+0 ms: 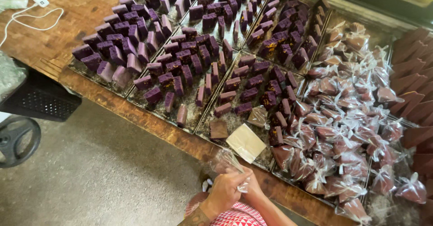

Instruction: The person opens small plastic bags and places solid bars into them by hand.

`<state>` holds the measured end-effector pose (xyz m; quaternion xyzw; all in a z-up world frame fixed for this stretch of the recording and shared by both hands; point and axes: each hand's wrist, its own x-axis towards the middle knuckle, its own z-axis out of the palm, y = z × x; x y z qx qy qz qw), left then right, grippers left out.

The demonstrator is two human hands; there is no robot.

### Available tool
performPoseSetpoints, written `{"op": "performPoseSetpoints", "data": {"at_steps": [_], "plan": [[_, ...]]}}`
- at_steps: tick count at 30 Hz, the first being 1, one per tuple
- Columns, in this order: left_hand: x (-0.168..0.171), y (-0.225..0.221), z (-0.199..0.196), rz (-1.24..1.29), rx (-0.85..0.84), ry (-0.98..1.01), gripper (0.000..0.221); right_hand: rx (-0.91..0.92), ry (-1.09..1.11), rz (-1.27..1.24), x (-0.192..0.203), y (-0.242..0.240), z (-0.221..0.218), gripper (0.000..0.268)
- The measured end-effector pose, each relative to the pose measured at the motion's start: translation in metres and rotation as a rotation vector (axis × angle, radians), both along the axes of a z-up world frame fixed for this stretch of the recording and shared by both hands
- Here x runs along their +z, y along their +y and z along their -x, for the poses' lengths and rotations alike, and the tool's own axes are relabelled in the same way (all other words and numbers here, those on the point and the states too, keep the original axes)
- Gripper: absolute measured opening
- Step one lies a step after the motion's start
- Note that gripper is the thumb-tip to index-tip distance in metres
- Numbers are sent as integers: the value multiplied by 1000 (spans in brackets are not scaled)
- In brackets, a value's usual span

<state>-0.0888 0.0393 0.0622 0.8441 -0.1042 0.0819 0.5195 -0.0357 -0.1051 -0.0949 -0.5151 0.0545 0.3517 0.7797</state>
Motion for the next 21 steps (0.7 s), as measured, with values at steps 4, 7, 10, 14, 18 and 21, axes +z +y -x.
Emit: {"op": "performPoseSetpoints", "data": {"at_steps": [4,7,10,14,18,21], "plan": [[2,29,11,53,57,105,49,162,-374,9,31,11,4,30],[15,65,12,-16,196,186,43,433,-706,999,86,21,-5,23],[32,98,14,-211,78,415,56,467,-1026,1043,143,27,-4,20],[38,103,15,-519,-35,451,23,655,-1043,1028,182,41,-8,35],[47,121,10,87,-383,369,12,946,-1027,534,196,21,-19,16],[48,109,-15,546,-225,541,10,432,-694,218,189,22,-31,31]]}}
